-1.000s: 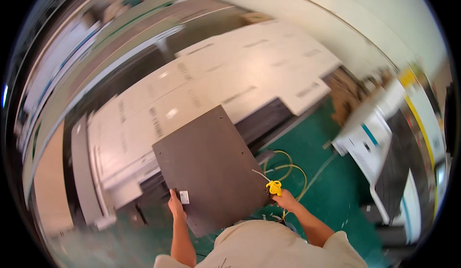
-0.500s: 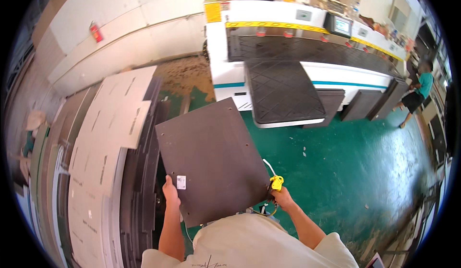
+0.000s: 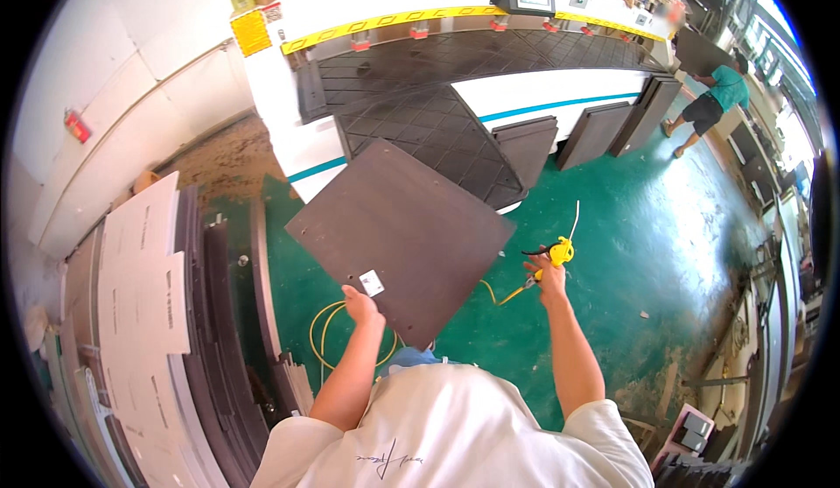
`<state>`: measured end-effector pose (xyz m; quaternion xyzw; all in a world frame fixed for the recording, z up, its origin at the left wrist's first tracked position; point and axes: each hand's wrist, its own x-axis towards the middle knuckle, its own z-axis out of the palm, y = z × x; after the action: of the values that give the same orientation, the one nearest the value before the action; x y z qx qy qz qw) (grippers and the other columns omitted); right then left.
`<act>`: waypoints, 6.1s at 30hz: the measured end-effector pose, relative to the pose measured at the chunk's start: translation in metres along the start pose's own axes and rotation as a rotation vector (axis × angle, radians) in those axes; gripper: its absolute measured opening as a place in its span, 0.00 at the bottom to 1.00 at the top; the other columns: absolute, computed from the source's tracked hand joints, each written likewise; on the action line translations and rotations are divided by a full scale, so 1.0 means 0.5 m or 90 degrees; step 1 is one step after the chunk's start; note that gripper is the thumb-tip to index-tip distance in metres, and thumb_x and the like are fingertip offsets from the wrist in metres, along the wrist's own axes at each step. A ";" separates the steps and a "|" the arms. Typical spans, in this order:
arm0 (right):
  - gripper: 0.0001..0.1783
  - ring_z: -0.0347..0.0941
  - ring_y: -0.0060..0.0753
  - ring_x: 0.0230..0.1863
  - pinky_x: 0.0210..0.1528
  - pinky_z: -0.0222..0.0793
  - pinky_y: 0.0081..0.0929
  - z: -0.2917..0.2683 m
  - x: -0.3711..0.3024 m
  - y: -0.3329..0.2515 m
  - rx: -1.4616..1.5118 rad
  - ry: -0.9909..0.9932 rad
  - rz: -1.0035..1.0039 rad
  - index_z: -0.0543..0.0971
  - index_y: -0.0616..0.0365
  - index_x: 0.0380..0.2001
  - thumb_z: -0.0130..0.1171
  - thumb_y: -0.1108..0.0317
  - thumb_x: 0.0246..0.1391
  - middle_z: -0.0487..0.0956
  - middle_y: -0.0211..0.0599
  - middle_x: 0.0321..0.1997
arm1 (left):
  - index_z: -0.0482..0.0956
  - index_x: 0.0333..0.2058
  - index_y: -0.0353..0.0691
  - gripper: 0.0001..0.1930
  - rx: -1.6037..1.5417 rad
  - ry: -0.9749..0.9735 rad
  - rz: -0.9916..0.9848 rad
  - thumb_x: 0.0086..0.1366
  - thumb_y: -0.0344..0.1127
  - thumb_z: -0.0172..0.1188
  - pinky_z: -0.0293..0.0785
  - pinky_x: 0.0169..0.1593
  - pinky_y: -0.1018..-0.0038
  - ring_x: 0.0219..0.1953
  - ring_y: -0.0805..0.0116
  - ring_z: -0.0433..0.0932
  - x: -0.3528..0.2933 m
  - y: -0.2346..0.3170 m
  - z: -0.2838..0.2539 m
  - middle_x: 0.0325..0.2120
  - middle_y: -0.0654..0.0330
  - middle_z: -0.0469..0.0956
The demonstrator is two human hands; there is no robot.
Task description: The person uses a yellow air nozzle to blow dust and debris off the surface of dark rectangular panels. They handle the panels one by one, lifting them from a stack, cleaning them, and placing them back down. The person also moves a stack of panels to a different location in the workshop.
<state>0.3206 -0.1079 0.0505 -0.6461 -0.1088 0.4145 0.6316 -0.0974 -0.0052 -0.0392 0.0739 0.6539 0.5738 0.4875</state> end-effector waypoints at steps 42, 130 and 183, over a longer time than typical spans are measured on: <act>0.27 0.79 0.64 0.48 0.50 0.72 0.55 0.126 0.256 -0.478 -0.848 -0.754 -0.003 0.73 0.60 0.54 0.43 0.47 0.73 0.82 0.62 0.43 | 0.71 0.63 0.36 0.43 0.902 -0.278 0.798 0.54 0.55 0.74 0.52 0.73 0.48 0.73 0.52 0.60 -0.143 0.034 0.487 0.70 0.52 0.64; 0.29 0.67 0.18 0.26 0.31 0.64 0.21 0.206 0.395 -0.468 -0.641 -0.847 0.323 0.67 0.53 0.71 0.48 0.51 0.74 0.72 0.27 0.26 | 0.67 0.67 0.40 0.43 0.827 -0.365 0.701 0.56 0.51 0.73 0.47 0.74 0.42 0.77 0.42 0.47 -0.112 0.059 0.418 0.74 0.47 0.55; 0.33 0.80 0.65 0.41 0.44 0.73 0.51 0.515 0.295 -0.268 -0.601 -0.801 -0.384 0.59 0.55 0.72 0.49 0.50 0.72 0.82 0.61 0.36 | 0.86 0.41 0.43 0.38 1.006 -0.045 0.696 0.71 0.73 0.39 0.78 0.47 0.54 0.43 0.46 0.84 -0.082 0.860 0.818 0.35 0.49 0.86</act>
<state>0.2918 0.2012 0.1498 -0.4343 -0.7703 0.4216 0.2008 0.0201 0.3876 0.3918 0.6933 0.7115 0.1132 -0.0185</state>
